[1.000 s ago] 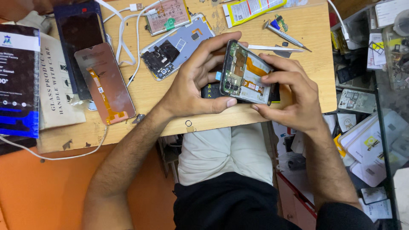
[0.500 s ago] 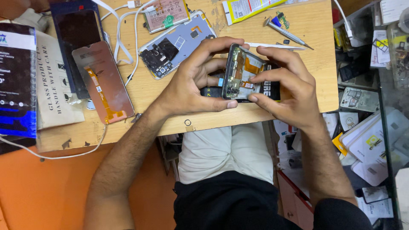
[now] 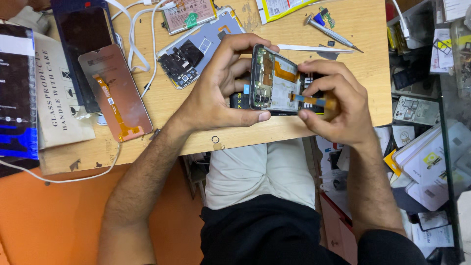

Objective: The person tests a smartphone screen by tapping and swiping, then removes the battery and applies adhesive around the phone's internal frame. The person handles the phone, battery, and adhesive tube throughout the process.

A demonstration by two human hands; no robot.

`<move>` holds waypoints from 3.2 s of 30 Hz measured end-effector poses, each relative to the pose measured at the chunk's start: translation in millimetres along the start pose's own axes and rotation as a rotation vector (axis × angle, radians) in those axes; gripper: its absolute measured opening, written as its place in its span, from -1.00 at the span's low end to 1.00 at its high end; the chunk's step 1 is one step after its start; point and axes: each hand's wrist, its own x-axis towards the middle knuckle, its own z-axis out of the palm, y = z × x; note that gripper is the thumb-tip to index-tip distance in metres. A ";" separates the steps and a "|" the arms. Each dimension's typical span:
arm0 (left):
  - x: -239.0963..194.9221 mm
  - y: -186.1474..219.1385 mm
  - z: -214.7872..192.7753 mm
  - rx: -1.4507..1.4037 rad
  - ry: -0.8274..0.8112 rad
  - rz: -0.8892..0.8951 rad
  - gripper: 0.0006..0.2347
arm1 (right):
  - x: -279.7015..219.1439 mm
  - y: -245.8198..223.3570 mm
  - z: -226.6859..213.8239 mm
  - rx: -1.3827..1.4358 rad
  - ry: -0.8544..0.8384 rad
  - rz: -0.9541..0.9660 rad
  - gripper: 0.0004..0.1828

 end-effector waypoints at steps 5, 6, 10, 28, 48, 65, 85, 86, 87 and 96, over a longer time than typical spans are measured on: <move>-0.6 1.0 -1.8 -0.021 0.025 0.028 -0.30 | 3.5 -2.8 2.4 -0.010 -0.020 0.007 -0.53; -0.9 1.4 -2.3 -0.033 0.030 0.028 -0.30 | 4.4 -3.3 2.0 -0.017 -0.020 0.003 -0.55; -1.9 1.0 -3.7 -0.064 0.051 0.021 -0.28 | 7.8 -4.2 2.1 -0.046 -0.028 -0.032 -0.58; 2.2 -9.9 -5.1 -0.194 0.160 -0.001 -0.20 | 3.2 -0.3 2.0 0.198 -0.033 0.023 -0.58; -10.5 6.1 -27.9 -0.377 0.292 0.044 -0.27 | -4.1 -0.6 -42.4 1.043 0.022 0.440 -0.23; -56.8 20.0 -2.2 -0.561 0.437 0.099 -0.13 | -31.0 8.0 -42.5 0.873 0.011 0.766 -0.44; -116.8 -6.4 42.5 -0.642 0.642 0.035 -0.09 | 0.5 -29.3 -16.8 -0.053 0.060 0.689 -0.53; -115.2 -5.5 43.3 -0.627 0.650 0.024 -0.09 | -4.6 -33.0 -19.7 -0.039 0.093 0.691 -0.52; -112.8 -5.0 43.6 -0.620 0.648 0.025 -0.10 | -11.6 -36.9 -22.5 -0.024 0.126 0.693 -0.52; -83.3 -2.5 45.8 -0.596 0.545 -0.058 -0.14 | -54.3 -53.9 -23.3 -0.441 0.244 0.667 -0.66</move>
